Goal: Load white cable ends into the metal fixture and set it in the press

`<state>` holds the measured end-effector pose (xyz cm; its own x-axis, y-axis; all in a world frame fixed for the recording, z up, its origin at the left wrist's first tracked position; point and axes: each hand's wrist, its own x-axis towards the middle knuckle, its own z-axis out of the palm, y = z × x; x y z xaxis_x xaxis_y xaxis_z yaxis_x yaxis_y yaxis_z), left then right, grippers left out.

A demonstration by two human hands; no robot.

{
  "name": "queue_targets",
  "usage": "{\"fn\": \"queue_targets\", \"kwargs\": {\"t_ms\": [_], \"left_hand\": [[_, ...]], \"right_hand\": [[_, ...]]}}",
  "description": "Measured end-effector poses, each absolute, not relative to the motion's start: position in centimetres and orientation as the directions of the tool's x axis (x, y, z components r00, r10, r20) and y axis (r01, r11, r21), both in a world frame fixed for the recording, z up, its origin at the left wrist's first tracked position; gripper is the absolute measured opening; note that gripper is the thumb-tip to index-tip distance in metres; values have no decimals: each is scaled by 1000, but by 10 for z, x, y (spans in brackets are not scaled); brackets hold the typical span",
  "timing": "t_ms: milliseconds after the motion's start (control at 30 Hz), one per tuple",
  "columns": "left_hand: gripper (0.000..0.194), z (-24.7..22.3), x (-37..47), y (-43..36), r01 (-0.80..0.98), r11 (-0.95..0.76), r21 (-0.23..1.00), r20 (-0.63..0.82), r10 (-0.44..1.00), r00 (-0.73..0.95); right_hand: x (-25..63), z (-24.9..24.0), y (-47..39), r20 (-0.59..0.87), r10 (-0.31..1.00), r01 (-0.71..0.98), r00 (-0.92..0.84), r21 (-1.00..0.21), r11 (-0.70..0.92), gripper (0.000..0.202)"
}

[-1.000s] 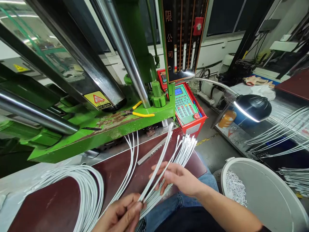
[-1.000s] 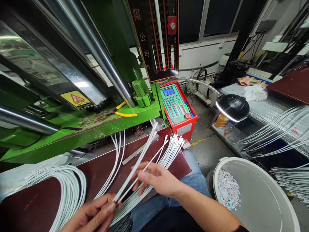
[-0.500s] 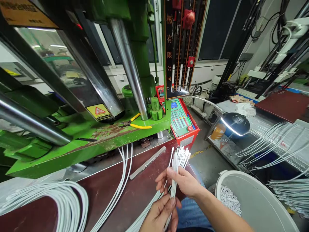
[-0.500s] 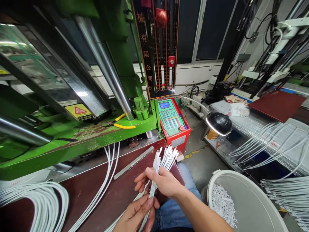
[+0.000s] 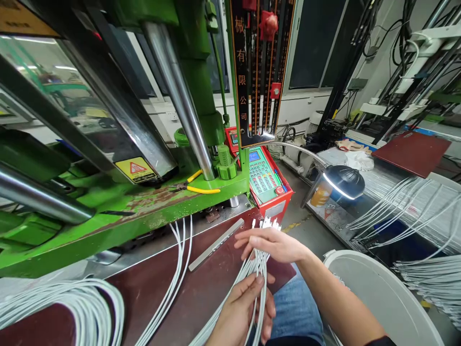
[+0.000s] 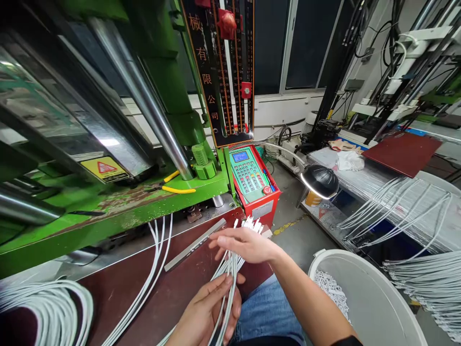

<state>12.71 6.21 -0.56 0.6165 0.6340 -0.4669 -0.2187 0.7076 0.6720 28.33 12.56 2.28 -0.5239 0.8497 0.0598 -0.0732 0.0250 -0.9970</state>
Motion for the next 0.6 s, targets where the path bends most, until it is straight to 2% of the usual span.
{"fn": "queue_targets", "kwargs": {"t_ms": [100,267,400,500,600], "left_hand": [[34,5,132,67,-280,703,654,-466,666,582],[32,10,134,70,-360,645,674,-437,741,511],[27,9,135,71,-372,661,652,-420,723,548],[27,3,135,71,-360,675,644,-426,707,564],[29,-3,132,70,-349,673,652,-414,702,579]], "right_hand": [[282,24,123,-24,809,63,-587,-998,15,52],[282,22,120,-10,869,30,-495,-1000,5,51],[281,25,120,-90,826,122,-557,-992,-26,53],[280,30,123,-29,840,124,-543,-991,46,53],[278,35,126,12,822,257,-569,-947,191,47]]}}
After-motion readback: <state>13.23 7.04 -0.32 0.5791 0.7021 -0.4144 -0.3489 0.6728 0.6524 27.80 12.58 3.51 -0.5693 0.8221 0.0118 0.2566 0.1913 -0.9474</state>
